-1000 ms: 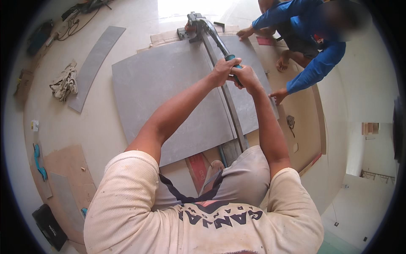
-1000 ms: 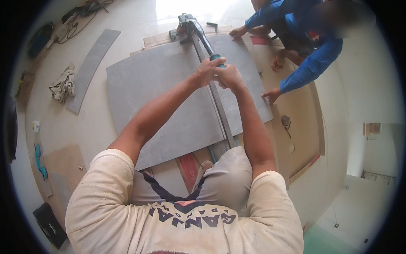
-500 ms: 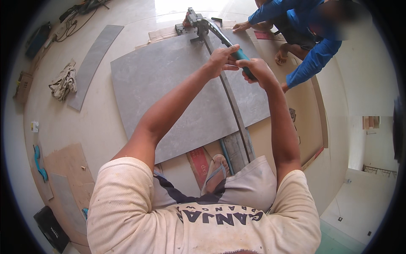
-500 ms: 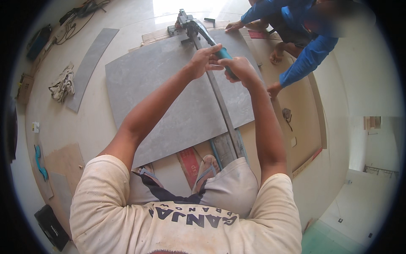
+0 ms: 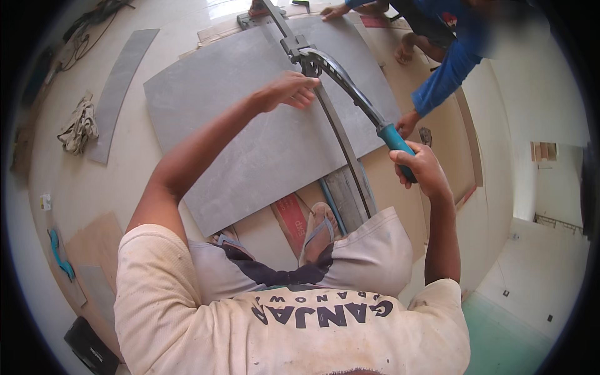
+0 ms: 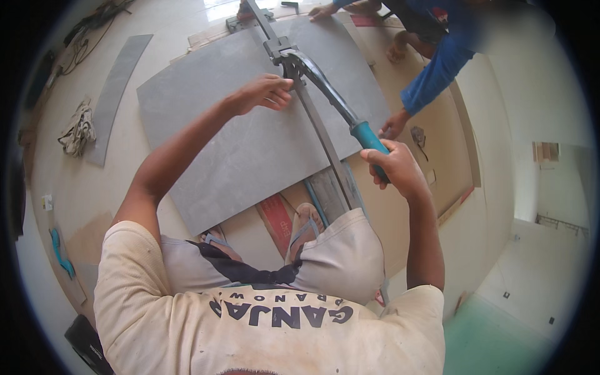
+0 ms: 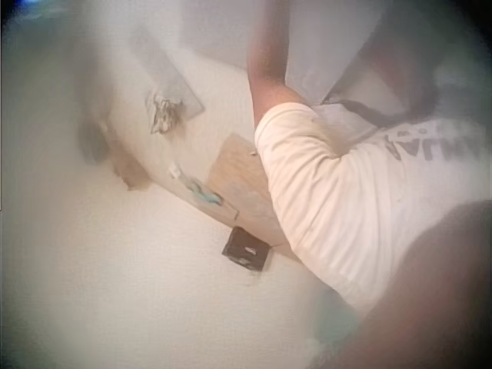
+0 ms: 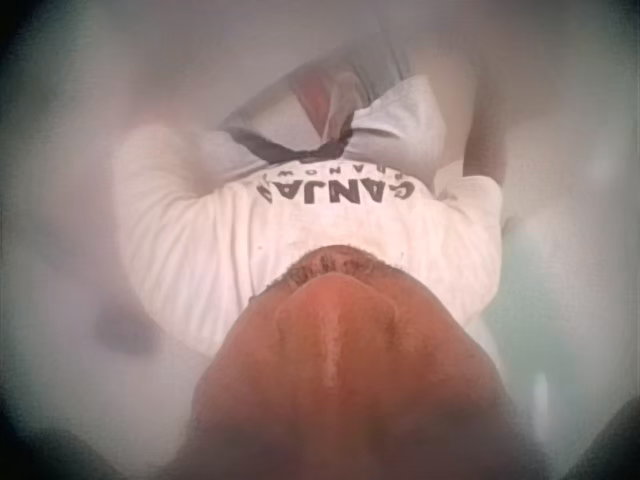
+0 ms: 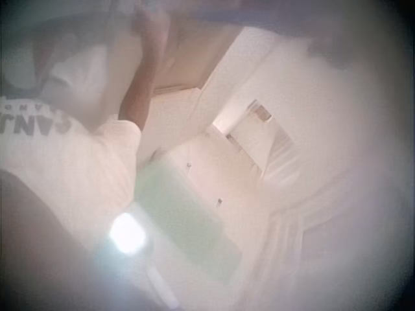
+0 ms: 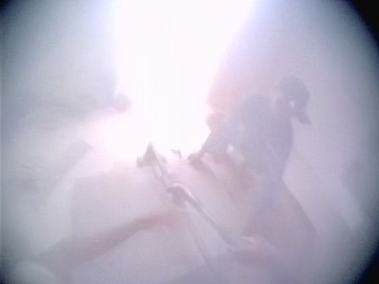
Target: The person measures a large ceramic tile with a tape measure and marks it with a pencil. They then position the tile on a manual tile cutter and use the handle to score and snap the tile into two pieces. The person repeats this process for a second tile, measuring and cutting it to size.
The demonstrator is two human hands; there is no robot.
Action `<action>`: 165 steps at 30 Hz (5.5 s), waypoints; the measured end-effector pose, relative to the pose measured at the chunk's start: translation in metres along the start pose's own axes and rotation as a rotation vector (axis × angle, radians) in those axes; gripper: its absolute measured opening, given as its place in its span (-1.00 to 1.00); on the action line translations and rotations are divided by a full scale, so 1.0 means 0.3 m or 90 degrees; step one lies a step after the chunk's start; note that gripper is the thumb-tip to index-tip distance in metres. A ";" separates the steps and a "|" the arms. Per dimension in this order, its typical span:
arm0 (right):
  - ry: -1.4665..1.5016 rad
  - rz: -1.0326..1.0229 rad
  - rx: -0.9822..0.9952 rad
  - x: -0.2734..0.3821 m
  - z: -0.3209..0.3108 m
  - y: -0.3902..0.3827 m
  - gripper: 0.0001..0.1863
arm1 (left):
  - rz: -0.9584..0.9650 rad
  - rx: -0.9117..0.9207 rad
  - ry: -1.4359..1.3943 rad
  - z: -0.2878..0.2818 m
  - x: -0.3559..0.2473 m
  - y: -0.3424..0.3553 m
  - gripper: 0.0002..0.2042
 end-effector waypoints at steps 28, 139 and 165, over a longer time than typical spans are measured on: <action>-0.054 0.347 0.051 -0.755 -0.180 -0.683 -0.67 | -0.156 -0.122 0.244 -0.232 0.336 -0.111 -0.54; 0.223 -0.267 -0.429 -0.366 0.010 0.448 -0.44 | -0.391 -0.661 0.103 -0.506 0.841 -1.156 -0.33; 0.256 -0.177 -0.255 -0.353 0.132 0.376 -0.52 | -0.517 -0.532 0.307 -0.609 0.815 -1.151 -0.35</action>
Point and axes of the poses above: each hand's wrist, its own y-axis towards the middle knuckle, its own z-axis out of the palm, x = y × z, the point moved 9 cm from there along y, towards the middle knuckle, and after that the axes turned 4 degrees about x, right-handed, at the moved point
